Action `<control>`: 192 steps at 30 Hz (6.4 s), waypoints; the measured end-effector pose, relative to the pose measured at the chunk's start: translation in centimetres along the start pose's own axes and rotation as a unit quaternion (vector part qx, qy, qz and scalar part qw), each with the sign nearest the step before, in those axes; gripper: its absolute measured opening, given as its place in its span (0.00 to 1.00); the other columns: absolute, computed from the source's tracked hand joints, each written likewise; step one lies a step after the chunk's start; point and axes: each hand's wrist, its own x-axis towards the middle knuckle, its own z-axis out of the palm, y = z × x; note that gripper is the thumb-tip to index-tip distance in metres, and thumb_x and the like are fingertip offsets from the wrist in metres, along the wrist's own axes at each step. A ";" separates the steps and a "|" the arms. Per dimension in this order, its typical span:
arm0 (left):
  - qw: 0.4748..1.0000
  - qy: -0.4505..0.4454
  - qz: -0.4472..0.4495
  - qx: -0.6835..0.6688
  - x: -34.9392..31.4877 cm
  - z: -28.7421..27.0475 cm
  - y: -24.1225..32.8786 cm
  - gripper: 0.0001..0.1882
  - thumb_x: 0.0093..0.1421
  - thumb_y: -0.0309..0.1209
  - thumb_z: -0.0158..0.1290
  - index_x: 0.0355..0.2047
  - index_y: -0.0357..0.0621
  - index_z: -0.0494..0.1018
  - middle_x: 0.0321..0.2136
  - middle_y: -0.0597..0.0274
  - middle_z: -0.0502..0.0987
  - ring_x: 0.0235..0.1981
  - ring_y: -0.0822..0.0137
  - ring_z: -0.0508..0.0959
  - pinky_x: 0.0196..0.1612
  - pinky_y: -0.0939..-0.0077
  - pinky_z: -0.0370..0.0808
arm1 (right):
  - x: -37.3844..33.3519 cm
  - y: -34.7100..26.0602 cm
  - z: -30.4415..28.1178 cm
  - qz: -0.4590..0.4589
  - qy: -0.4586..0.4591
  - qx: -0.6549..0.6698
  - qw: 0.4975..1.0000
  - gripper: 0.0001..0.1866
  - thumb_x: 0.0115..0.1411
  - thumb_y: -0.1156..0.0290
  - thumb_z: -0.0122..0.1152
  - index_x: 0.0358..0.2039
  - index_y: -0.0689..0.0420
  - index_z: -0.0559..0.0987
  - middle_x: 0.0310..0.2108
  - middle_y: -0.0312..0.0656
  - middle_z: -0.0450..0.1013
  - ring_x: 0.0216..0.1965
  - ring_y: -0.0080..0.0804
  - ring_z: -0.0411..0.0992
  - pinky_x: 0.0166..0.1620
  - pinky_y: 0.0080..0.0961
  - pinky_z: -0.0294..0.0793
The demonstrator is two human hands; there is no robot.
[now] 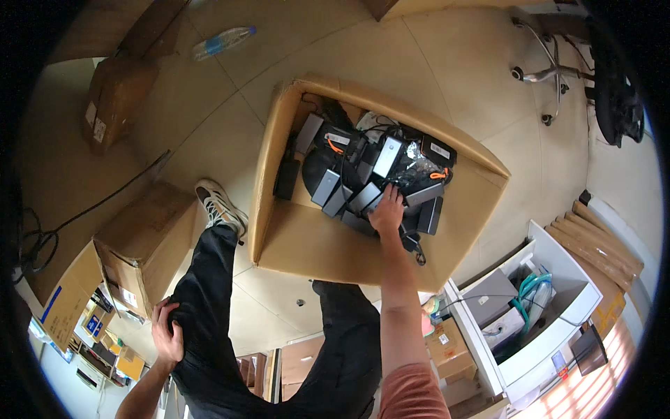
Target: Connecting and organizing power banks and charging cables on a desk.
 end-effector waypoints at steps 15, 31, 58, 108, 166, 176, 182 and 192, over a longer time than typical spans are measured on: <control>1.000 0.009 0.004 -0.001 -0.6 0.2 -0.9 0.21 0.52 0.27 0.47 0.47 0.38 0.76 0.55 0.41 0.73 0.57 0.40 0.72 0.63 0.52 0.67 | 1.3 0.2 -2.9 0.007 -0.121 -0.157 0.980 0.51 0.45 0.64 0.81 0.67 0.54 0.61 0.64 0.52 0.59 0.61 0.50 0.69 0.58 0.40 0.77; 0.997 0.048 -0.016 0.063 0.2 1.4 3.0 0.18 0.55 0.39 0.53 0.43 0.44 0.79 0.50 0.51 0.77 0.55 0.50 0.72 0.59 0.50 0.68 | -15.2 4.8 -15.8 0.127 0.258 0.354 0.890 0.32 0.57 0.69 0.74 0.58 0.56 0.66 0.49 0.47 0.74 0.42 0.42 0.77 0.41 0.36 0.80; 0.459 -0.056 -0.161 -0.872 -13.0 -36.3 1.5 0.28 0.59 0.49 0.67 0.52 0.49 0.72 0.43 0.62 0.76 0.47 0.63 0.78 0.50 0.65 0.80 | -51.1 -49.7 -64.4 -0.556 0.236 0.048 0.795 0.11 0.54 0.73 0.67 0.39 0.55 0.80 0.39 0.41 0.74 0.46 0.42 0.73 0.51 0.41 0.70; 0.556 0.047 -0.238 -0.795 -1.0 -35.3 1.0 0.26 0.69 0.35 0.55 0.65 0.46 0.64 0.57 0.61 0.76 0.56 0.65 0.79 0.57 0.68 0.76 | -30.3 -57.1 -55.4 -0.276 -0.271 0.238 0.891 0.44 0.53 0.37 0.70 0.56 0.62 0.71 0.46 0.61 0.79 0.53 0.59 0.76 0.54 0.44 0.74; 0.767 0.257 -0.124 -0.574 10.4 -53.4 -18.6 0.38 0.69 0.47 0.55 0.72 0.46 0.54 0.61 0.50 0.69 0.61 0.60 0.70 0.61 0.66 0.68 | -33.3 -65.9 -50.0 -0.218 -0.299 0.255 0.893 0.41 0.70 0.35 0.39 0.33 0.67 0.79 0.17 0.46 0.77 0.25 0.43 0.80 0.36 0.38 0.77; 0.775 0.203 -0.133 -0.583 8.7 -52.3 -18.4 0.34 0.70 0.52 0.52 0.65 0.36 0.66 0.62 0.56 0.72 0.65 0.60 0.69 0.67 0.68 0.62 | -32.7 -65.8 -49.7 -0.188 -0.368 0.297 0.861 0.41 0.70 0.34 0.41 0.35 0.66 0.77 0.15 0.41 0.74 0.17 0.31 0.74 0.25 0.30 0.73; 0.522 0.266 -0.125 -0.801 7.3 -48.6 -16.2 0.25 0.72 0.46 0.51 0.58 0.40 0.71 0.51 0.60 0.76 0.56 0.66 0.72 0.64 0.70 0.64 | -32.5 -65.4 -49.2 -0.158 -0.364 0.352 0.848 0.39 0.69 0.34 0.44 0.36 0.66 0.76 0.16 0.39 0.73 0.15 0.28 0.72 0.22 0.27 0.71; 0.505 0.251 -0.037 -0.825 7.5 -48.2 -16.3 0.22 0.71 0.44 0.54 0.56 0.41 0.71 0.48 0.62 0.75 0.52 0.68 0.73 0.59 0.67 0.70 | -33.2 -65.7 -50.1 -0.181 -0.352 0.316 0.862 0.40 0.70 0.35 0.42 0.35 0.67 0.76 0.16 0.41 0.74 0.16 0.31 0.73 0.24 0.30 0.73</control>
